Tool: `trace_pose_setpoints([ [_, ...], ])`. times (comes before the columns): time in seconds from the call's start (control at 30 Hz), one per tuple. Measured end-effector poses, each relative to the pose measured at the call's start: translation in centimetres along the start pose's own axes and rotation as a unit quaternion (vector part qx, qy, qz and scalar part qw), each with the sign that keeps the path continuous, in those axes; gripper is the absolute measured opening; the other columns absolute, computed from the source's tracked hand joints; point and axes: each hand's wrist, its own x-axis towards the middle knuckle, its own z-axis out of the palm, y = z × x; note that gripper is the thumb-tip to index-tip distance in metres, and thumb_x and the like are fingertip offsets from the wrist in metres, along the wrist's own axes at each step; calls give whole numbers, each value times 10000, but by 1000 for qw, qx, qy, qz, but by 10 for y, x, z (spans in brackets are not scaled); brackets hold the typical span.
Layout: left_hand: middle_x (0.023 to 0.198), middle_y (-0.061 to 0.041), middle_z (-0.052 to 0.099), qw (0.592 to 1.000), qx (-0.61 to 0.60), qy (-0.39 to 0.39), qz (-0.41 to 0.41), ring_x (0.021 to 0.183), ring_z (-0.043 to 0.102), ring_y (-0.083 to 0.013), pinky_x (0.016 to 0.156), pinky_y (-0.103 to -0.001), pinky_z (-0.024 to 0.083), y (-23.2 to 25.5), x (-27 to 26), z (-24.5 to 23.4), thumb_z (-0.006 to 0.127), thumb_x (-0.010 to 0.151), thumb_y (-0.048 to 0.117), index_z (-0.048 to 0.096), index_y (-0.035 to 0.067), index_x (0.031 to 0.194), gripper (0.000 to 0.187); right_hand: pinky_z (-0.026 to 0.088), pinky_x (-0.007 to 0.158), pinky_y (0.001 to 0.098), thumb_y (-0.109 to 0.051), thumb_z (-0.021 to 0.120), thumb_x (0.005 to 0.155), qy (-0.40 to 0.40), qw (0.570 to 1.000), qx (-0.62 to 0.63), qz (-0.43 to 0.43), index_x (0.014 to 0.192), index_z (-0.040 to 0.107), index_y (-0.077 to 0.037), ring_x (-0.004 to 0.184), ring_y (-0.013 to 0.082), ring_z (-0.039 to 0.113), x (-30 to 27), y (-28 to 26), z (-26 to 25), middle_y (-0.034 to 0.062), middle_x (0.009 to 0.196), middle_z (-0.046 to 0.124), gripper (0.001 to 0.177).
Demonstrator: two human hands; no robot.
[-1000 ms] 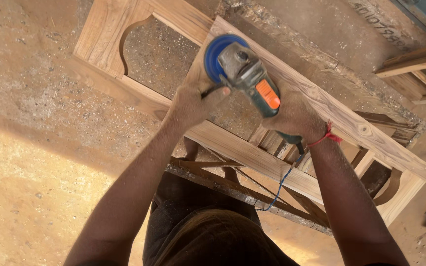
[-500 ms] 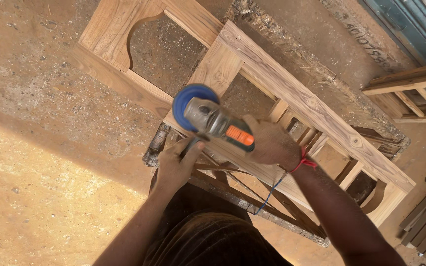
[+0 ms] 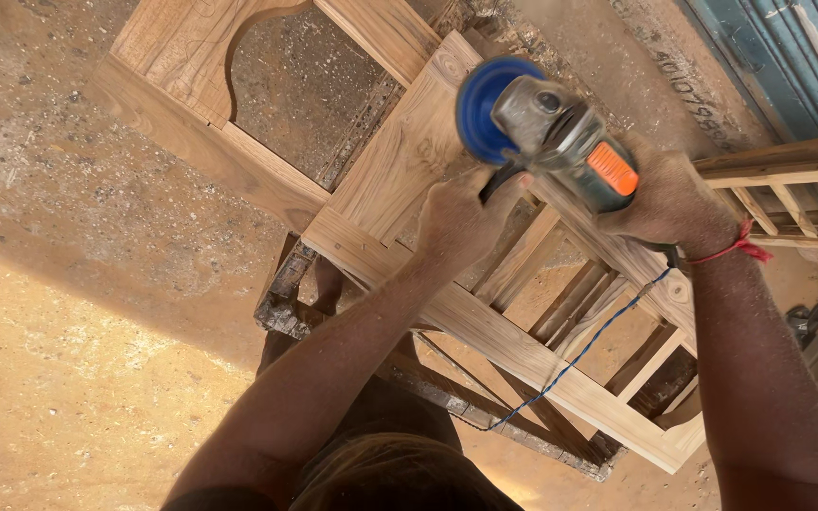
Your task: The person uses an angle grinder with a sanding disc to smooth the surface of a wooden headboard frame. They systematically move the tool across the flat surfaces and edges of the frame, which is resting on a workbench, to remove roughness and prepare the wood.
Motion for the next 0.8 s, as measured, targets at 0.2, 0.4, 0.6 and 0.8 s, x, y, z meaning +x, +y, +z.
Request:
trace_pose_setpoints([
  [0.2, 602, -3, 625, 998, 62, -24, -10, 518, 621, -95, 495, -323, 525, 13, 22, 0, 610, 981, 559, 717, 102, 921, 473, 576, 951, 437, -173, 920, 515, 16, 1000, 22, -15, 1397, 565, -60, 1027, 317, 729, 8, 16, 8, 203, 1141, 733, 957],
  [0.4, 762, -21, 736, 993, -38, 85, -74, 619, 669, -76, 561, -267, 541, -25, -116, -39, 629, 975, 340, 735, 121, 1274, 385, 607, 805, 430, -238, 883, 603, -95, 983, -83, -135, 1277, 533, -141, 879, 300, 747, -21, -65, 40, 129, 983, 734, 765],
  [0.6, 841, -82, 792, 973, -82, 163, -142, 729, 764, -124, 611, -271, 606, -47, -176, -51, 661, 973, 287, 711, 27, 1249, 382, 617, 798, 430, -172, 805, 717, -199, 950, -55, -232, 1140, 548, -114, 850, 226, 747, -19, -118, 63, 84, 931, 710, 498],
  [0.8, 760, -26, 718, 991, -16, 29, -129, 559, 611, -119, 454, -309, 511, -23, -58, -65, 612, 981, 418, 727, 89, 1225, 426, 609, 848, 419, -149, 874, 566, -103, 990, -44, -83, 1304, 557, -134, 924, 279, 748, 22, -86, 13, 135, 999, 748, 804],
])
